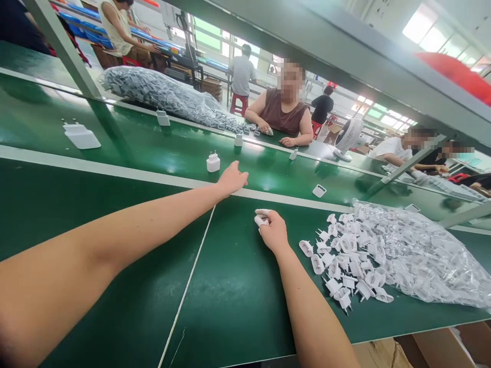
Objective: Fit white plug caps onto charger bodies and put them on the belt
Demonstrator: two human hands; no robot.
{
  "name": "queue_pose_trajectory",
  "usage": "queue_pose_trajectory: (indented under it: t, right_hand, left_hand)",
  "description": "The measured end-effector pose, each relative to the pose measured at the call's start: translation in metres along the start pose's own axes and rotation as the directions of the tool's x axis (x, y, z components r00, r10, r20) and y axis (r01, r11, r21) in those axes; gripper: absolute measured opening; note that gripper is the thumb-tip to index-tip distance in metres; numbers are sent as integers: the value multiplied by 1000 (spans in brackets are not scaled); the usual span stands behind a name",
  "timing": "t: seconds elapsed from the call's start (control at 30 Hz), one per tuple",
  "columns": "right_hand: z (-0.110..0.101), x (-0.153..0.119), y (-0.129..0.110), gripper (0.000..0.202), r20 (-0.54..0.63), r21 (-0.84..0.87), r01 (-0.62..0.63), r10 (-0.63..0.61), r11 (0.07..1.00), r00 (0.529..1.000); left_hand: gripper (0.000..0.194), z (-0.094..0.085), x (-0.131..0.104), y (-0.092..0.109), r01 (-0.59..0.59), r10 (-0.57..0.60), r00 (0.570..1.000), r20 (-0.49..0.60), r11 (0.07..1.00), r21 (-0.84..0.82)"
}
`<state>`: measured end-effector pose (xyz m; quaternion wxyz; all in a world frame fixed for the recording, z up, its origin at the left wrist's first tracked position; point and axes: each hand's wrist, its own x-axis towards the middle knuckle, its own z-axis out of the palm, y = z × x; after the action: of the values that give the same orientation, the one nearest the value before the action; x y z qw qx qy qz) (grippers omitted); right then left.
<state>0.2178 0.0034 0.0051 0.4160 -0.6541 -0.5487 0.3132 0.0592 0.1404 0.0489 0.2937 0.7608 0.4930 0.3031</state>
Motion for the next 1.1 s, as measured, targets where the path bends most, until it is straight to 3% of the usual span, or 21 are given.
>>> queue_pose_trajectory:
  t: [0.13, 0.2, 0.3, 0.93, 1.1]
  right_hand:
    - [-5, -2, -3, 34, 17, -53, 26, -25, 998, 1000]
    - [-5, -2, -4, 28, 16, -78, 47, -46, 996, 999]
    - [-5, -2, -5, 24, 17, -97, 66, -65, 993, 998]
    - [1, -1, 0, 20, -24, -211, 121, -129, 970, 991]
    - [-1, -2, 1, 21, 14, -169, 132, -132, 977, 991]
  left_hand:
    - [37, 19, -27, 11, -156, 144, 975, 170, 986, 57]
    - [28, 28, -49, 7, -258, 234, 941, 246, 964, 70]
    - [30, 33, -68, -1, -349, 316, 901, 297, 935, 64]
    - [33, 33, -62, -14, -431, 411, 872, 264, 902, 17]
    - [32, 35, -60, -16, -442, 423, 865, 269, 897, 8]
